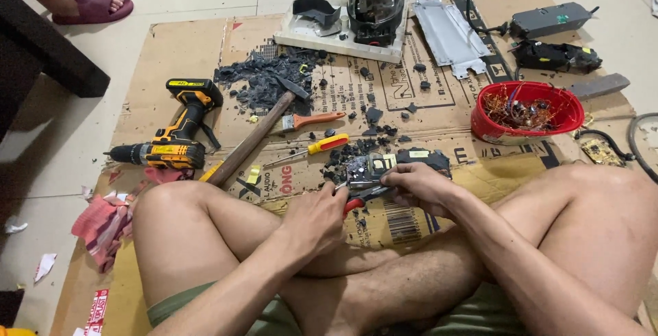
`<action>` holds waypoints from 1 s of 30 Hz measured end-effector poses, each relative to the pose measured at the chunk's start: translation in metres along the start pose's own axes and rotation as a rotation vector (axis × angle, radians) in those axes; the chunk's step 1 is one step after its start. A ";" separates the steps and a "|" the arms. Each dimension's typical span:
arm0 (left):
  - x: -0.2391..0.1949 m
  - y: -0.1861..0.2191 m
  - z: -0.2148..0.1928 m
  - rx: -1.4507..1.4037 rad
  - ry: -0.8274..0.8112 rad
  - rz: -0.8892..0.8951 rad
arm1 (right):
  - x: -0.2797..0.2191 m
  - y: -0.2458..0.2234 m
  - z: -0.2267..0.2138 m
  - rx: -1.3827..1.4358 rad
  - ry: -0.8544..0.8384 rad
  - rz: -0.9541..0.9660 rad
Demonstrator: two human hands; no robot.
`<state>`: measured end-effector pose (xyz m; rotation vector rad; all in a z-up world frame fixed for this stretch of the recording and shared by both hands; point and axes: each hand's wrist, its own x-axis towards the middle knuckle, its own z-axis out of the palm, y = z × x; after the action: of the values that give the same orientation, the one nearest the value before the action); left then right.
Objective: The person sits on a cardboard sheet on the floor and uses pliers to strip and cut wires on a small electronic component. They repeatedly adjust the component and use the pliers to manipulate the wires while surrounded by various tools and debris.
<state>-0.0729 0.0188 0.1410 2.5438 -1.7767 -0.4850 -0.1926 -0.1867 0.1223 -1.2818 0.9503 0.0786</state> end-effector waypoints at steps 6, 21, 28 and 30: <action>0.000 -0.003 0.002 0.011 0.034 0.009 | 0.008 0.011 -0.008 -0.038 -0.065 0.029; 0.004 -0.088 -0.013 -0.875 0.152 -0.448 | -0.040 -0.075 -0.061 -0.426 0.264 -0.329; 0.016 -0.091 -0.039 -1.083 0.225 -1.033 | 0.008 -0.096 -0.157 -0.310 0.903 -0.273; 0.017 -0.082 -0.030 -0.948 0.260 -1.118 | -0.016 -0.101 -0.116 -0.477 0.962 -0.193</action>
<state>0.0152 0.0272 0.1508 2.3487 0.1631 -0.6833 -0.2125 -0.3106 0.2136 -1.8959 1.6748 -0.5391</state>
